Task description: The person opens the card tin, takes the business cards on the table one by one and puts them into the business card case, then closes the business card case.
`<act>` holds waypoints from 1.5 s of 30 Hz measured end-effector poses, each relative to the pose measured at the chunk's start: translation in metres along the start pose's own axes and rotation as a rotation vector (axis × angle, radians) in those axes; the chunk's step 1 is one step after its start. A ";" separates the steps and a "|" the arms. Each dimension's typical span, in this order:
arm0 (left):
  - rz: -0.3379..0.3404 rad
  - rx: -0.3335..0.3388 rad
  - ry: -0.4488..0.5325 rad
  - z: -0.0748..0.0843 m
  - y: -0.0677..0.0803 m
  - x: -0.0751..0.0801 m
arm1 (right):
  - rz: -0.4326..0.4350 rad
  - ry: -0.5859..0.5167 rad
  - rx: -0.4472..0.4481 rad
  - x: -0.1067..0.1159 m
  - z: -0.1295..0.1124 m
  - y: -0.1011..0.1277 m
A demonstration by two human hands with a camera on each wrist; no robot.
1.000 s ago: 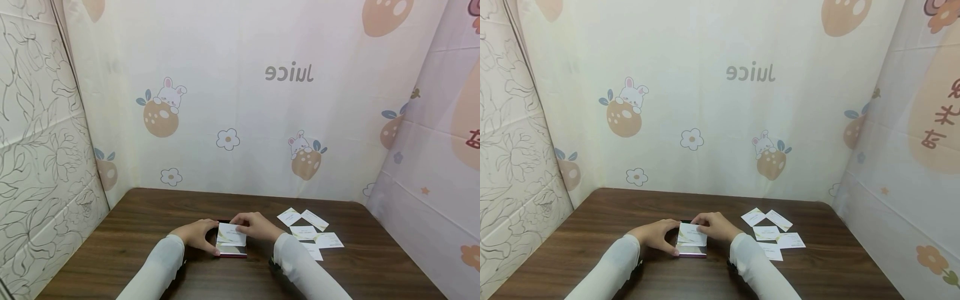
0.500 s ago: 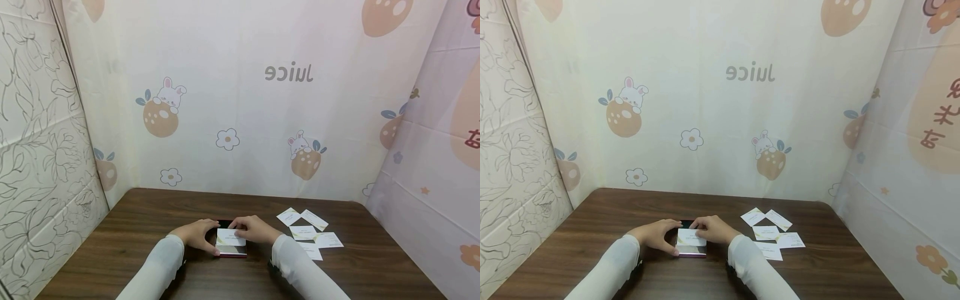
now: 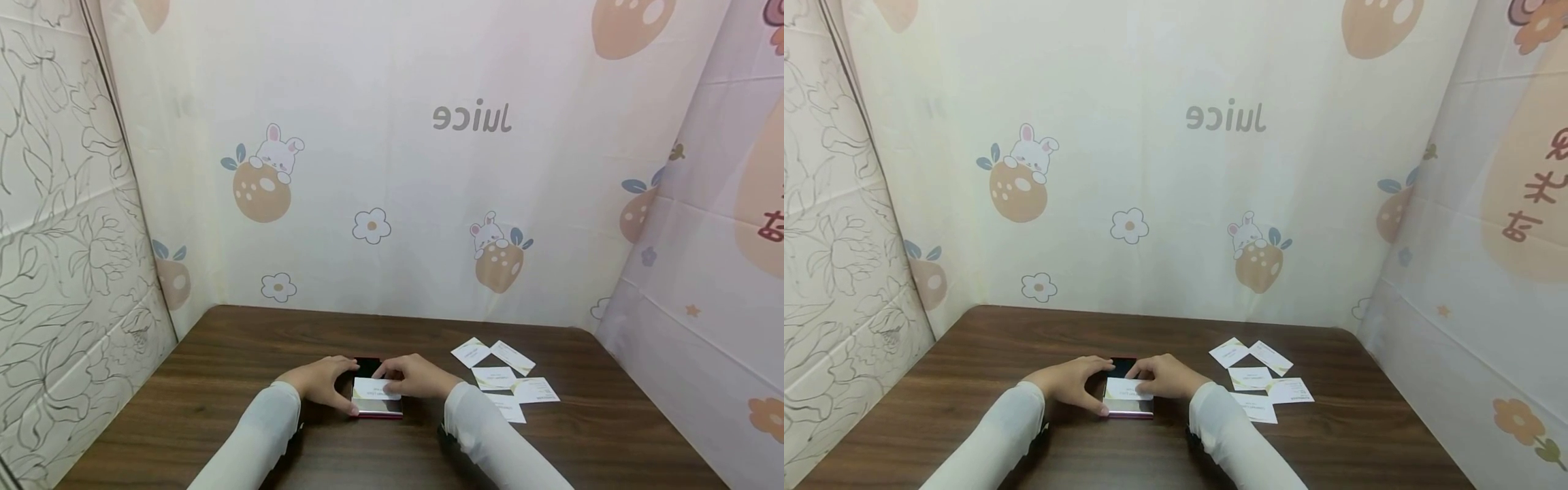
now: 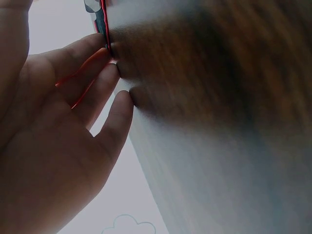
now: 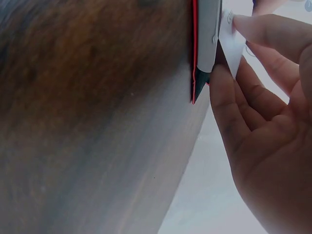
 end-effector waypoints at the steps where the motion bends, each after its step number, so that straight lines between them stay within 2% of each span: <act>1: -0.001 0.000 0.001 0.000 0.000 0.000 | -0.008 -0.002 -0.002 0.000 -0.001 0.000; 7: 0.001 0.000 0.000 -0.001 0.000 0.001 | -0.030 0.007 0.004 0.000 -0.006 0.000; 18: -0.002 0.011 0.011 0.001 0.002 0.000 | 0.016 0.069 0.013 -0.005 -0.005 0.001; 30: -0.001 0.014 0.007 0.002 0.002 -0.001 | 0.016 0.070 0.016 -0.009 -0.002 -0.002; 39: 0.003 0.007 0.017 0.002 0.002 0.000 | 0.011 0.051 0.050 -0.009 -0.006 0.000; 45: -0.002 0.000 0.015 0.002 0.001 0.000 | -0.011 0.049 0.017 -0.008 -0.007 0.003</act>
Point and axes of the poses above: each hand's wrist, its own y-axis away from the middle knuckle, its own x-axis out of the back of the hand, z = x × y, the point moved 2 cm from there along -y, towards the middle knuckle
